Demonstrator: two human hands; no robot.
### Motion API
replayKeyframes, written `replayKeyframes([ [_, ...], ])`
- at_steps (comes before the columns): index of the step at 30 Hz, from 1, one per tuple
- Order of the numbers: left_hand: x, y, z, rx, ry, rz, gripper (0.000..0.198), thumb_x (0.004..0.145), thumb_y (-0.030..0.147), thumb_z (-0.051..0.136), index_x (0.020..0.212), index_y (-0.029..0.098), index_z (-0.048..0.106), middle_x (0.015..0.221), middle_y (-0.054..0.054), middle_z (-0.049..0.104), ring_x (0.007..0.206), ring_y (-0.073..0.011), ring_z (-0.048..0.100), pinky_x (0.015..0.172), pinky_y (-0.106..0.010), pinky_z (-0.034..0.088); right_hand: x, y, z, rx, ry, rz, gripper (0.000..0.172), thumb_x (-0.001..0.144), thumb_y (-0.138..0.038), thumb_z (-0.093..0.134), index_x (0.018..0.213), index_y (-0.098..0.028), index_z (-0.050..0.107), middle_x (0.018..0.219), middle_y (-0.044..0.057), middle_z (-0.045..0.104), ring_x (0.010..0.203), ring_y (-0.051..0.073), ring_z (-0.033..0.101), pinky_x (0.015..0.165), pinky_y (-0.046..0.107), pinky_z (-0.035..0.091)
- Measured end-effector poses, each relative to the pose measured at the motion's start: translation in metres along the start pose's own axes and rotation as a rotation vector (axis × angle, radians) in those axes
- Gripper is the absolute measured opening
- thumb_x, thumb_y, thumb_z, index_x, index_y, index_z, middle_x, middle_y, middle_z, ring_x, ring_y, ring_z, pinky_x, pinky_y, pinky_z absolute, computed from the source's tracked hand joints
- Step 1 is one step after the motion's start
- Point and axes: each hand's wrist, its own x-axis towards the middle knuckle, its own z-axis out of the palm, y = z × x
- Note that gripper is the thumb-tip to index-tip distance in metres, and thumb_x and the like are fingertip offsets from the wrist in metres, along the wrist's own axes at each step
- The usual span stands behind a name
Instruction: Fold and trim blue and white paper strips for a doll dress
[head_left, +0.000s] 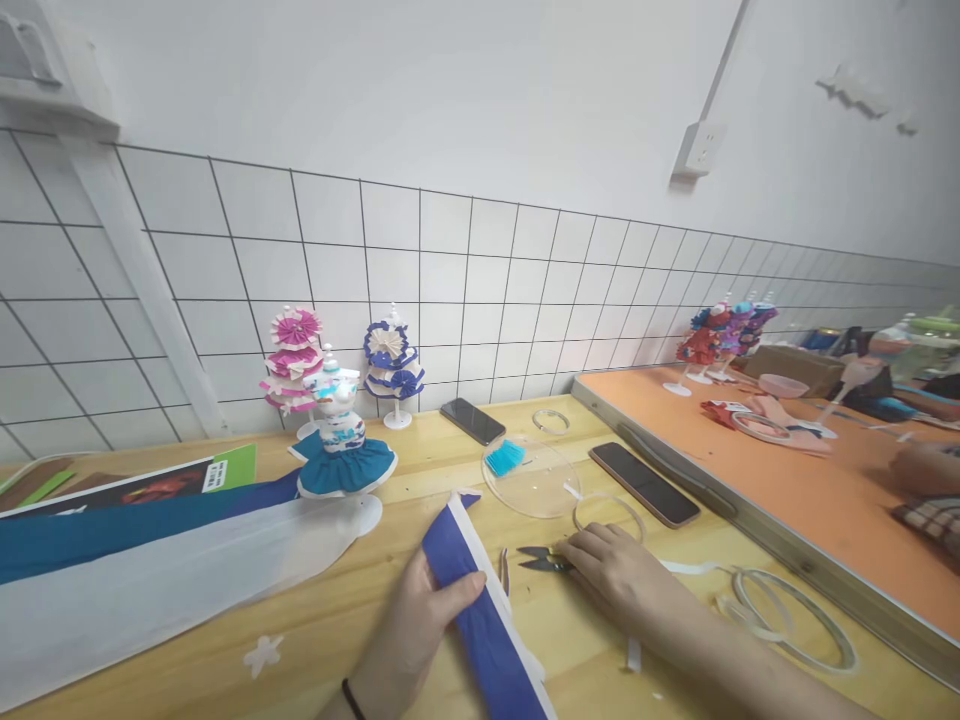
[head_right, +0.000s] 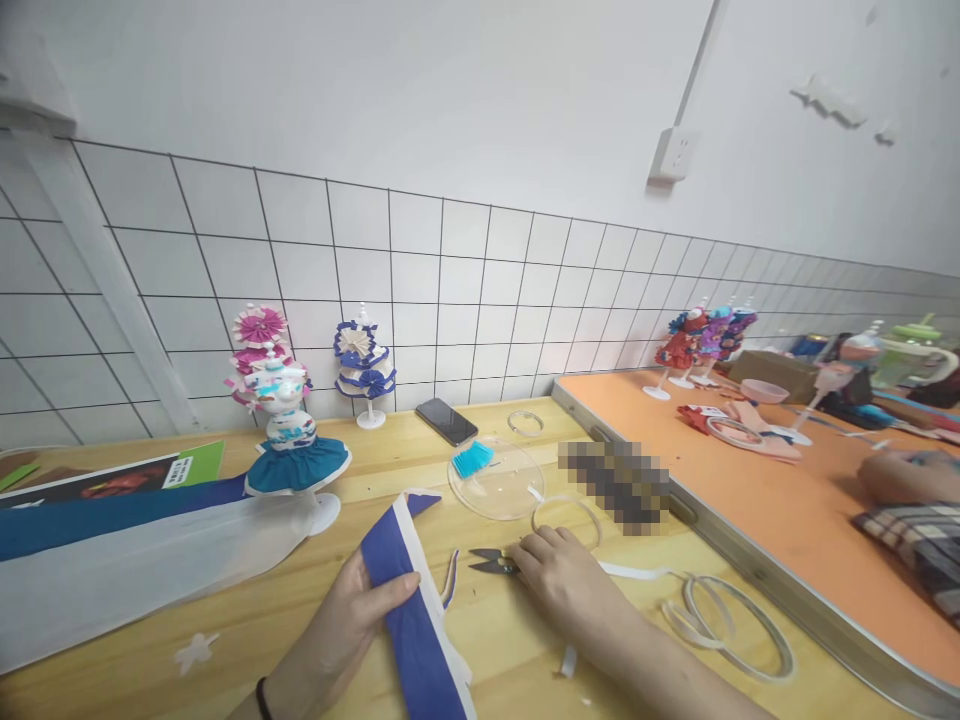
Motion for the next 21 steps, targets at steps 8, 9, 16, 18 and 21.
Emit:
replayKeyframes([
  [8,0.004,-0.003,-0.003,0.288,0.164,0.176,0.040,0.067,0.024,0.068,0.105,0.017,0.057,0.101,-0.007,0.067,0.096,-0.0240,0.059,0.086,-0.036,0.045,0.005,-0.013,-0.024,0.424,0.026,0.208,0.027,0.093,-0.027,0.034,0.107,-0.018,0.054,0.095,0.010,0.056,0.088,0.022,0.054,0.076,0.034,0.041],
  [9,0.005,-0.004,-0.004,0.302,0.169,0.185,0.036,0.068,0.024,0.068,0.102,0.017,0.058,0.101,-0.008,0.067,0.095,-0.0238,0.060,0.086,-0.036,0.045,0.006,-0.017,-0.029,0.582,0.019,0.251,0.026,0.092,-0.031,0.036,0.105,-0.019,0.055,0.097,0.009,0.056,0.089,0.022,0.054,0.078,0.033,0.040],
  [16,0.005,-0.001,-0.005,0.163,0.113,-0.010,0.041,0.063,0.025,0.073,0.098,0.015,0.054,0.089,-0.007,0.068,0.080,-0.0211,0.061,0.072,-0.035,0.050,0.023,-0.054,-0.026,1.608,-0.063,0.509,0.017,0.081,-0.033,0.047,0.081,-0.017,0.052,0.058,-0.004,0.044,0.051,0.011,0.040,0.053,0.024,0.032],
  [18,0.005,0.000,-0.005,0.124,0.116,-0.036,0.041,0.062,0.025,0.074,0.097,0.015,0.054,0.081,-0.004,0.067,0.073,-0.0180,0.060,0.067,-0.032,0.050,0.029,-0.063,-0.018,1.646,-0.059,0.578,0.017,0.075,-0.035,0.054,0.077,-0.018,0.050,0.058,-0.006,0.037,0.048,0.008,0.032,0.048,0.022,0.027],
  [21,0.006,-0.001,-0.006,0.088,0.115,-0.039,0.039,0.062,0.023,0.074,0.095,0.015,0.054,0.078,-0.002,0.065,0.071,-0.0162,0.058,0.065,-0.029,0.049,0.036,-0.071,-0.009,1.525,-0.072,0.561,0.031,0.070,-0.045,0.063,0.078,-0.018,0.050,0.059,-0.007,0.037,0.048,0.007,0.028,0.045,0.021,0.023],
])
